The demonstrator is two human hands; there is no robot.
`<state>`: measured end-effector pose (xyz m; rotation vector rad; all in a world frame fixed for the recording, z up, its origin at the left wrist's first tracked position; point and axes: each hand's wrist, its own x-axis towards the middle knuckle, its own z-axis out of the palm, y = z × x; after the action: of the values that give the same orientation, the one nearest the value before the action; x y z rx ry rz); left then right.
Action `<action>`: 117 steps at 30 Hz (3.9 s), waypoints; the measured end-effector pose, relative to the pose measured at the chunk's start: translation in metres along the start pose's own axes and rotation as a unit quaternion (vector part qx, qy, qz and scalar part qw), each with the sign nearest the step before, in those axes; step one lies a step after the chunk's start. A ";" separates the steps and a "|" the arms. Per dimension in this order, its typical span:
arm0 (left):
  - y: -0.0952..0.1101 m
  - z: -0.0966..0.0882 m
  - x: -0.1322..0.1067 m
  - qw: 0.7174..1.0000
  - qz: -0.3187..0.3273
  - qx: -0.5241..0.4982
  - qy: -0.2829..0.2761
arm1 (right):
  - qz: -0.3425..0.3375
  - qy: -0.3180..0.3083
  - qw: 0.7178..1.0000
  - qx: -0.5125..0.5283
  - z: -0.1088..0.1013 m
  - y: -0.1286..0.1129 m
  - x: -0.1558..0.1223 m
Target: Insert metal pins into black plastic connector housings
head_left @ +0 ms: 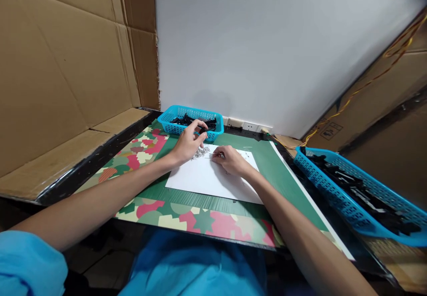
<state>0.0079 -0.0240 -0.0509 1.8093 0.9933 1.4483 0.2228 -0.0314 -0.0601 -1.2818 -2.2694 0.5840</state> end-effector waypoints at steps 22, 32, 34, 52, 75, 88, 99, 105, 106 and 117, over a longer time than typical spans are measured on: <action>-0.012 0.011 -0.006 0.988 -0.092 -0.092 -0.083 | -0.060 0.013 0.979 0.197 -0.016 -0.005 -0.005; -0.003 0.013 -0.011 0.992 -0.027 -0.044 -0.118 | -0.047 0.046 0.973 0.220 -0.013 -0.001 -0.003; -0.002 0.013 -0.012 0.994 -0.008 -0.017 -0.110 | -0.049 0.040 0.975 0.212 -0.014 -0.002 -0.004; -0.004 0.019 -0.016 0.991 -0.052 -0.071 -0.100 | -0.017 0.071 0.963 0.260 -0.011 -0.003 -0.004; 0.010 0.020 -0.031 0.970 0.023 0.132 -0.202 | 0.038 0.076 0.996 0.040 -0.025 0.028 -0.006; 0.008 0.019 -0.033 0.981 0.021 0.072 -0.177 | 0.022 0.090 0.996 0.004 -0.023 0.022 -0.007; 0.010 0.017 -0.032 0.975 0.002 0.068 -0.213 | 0.005 0.102 0.995 -0.015 -0.018 0.023 -0.008; 0.015 0.016 -0.032 0.974 -0.010 0.067 -0.215 | 0.010 0.110 0.994 -0.017 -0.014 0.023 -0.009; 0.016 0.016 -0.032 0.973 -0.015 0.073 -0.218 | 0.011 0.110 0.994 -0.016 -0.014 0.023 -0.009; 0.021 0.017 -0.032 0.968 -0.034 0.090 -0.233 | 0.016 0.062 0.998 -0.002 -0.027 0.027 -0.010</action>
<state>0.0244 -0.0622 -0.0542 2.0920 0.9481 0.8476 0.2610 -0.0235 -0.0556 -1.3216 -2.1534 0.4981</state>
